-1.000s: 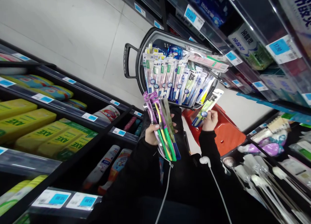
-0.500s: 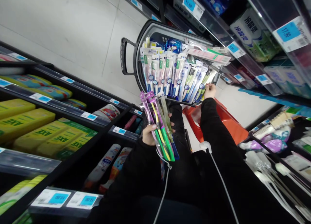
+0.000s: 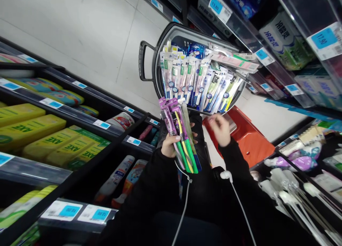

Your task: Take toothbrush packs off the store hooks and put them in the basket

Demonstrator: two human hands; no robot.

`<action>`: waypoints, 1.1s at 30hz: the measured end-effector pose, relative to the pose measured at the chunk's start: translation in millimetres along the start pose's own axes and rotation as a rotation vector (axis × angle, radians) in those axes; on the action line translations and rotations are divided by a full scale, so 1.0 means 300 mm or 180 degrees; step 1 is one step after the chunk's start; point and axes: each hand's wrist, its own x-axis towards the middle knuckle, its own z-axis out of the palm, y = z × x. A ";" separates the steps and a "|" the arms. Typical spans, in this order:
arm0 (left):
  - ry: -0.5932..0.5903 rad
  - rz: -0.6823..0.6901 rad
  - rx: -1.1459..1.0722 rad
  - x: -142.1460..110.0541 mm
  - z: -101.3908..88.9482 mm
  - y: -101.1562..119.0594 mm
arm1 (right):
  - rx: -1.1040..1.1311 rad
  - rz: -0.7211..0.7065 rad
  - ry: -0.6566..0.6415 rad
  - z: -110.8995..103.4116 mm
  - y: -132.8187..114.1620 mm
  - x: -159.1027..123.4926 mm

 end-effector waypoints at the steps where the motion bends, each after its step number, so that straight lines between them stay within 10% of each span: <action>1: 0.0035 0.0043 0.0081 0.002 -0.004 -0.003 | 0.0032 -0.0061 -0.0297 0.026 -0.059 -0.050; 6: 0.0175 0.0332 0.0626 0.013 -0.020 -0.013 | -0.0244 0.0081 -0.0647 0.095 -0.198 -0.150; 18: 0.0309 0.0330 0.1115 0.011 0.038 -0.019 | -0.1227 -0.0180 -0.0076 0.107 -0.187 -0.282; 28: -0.0181 0.0012 0.0468 0.000 0.027 0.002 | 0.0342 0.0871 0.0393 0.065 -0.175 -0.280; 33: -0.0326 -0.0227 0.0338 0.004 0.032 -0.008 | 0.0525 0.1088 0.1246 0.019 -0.015 -0.178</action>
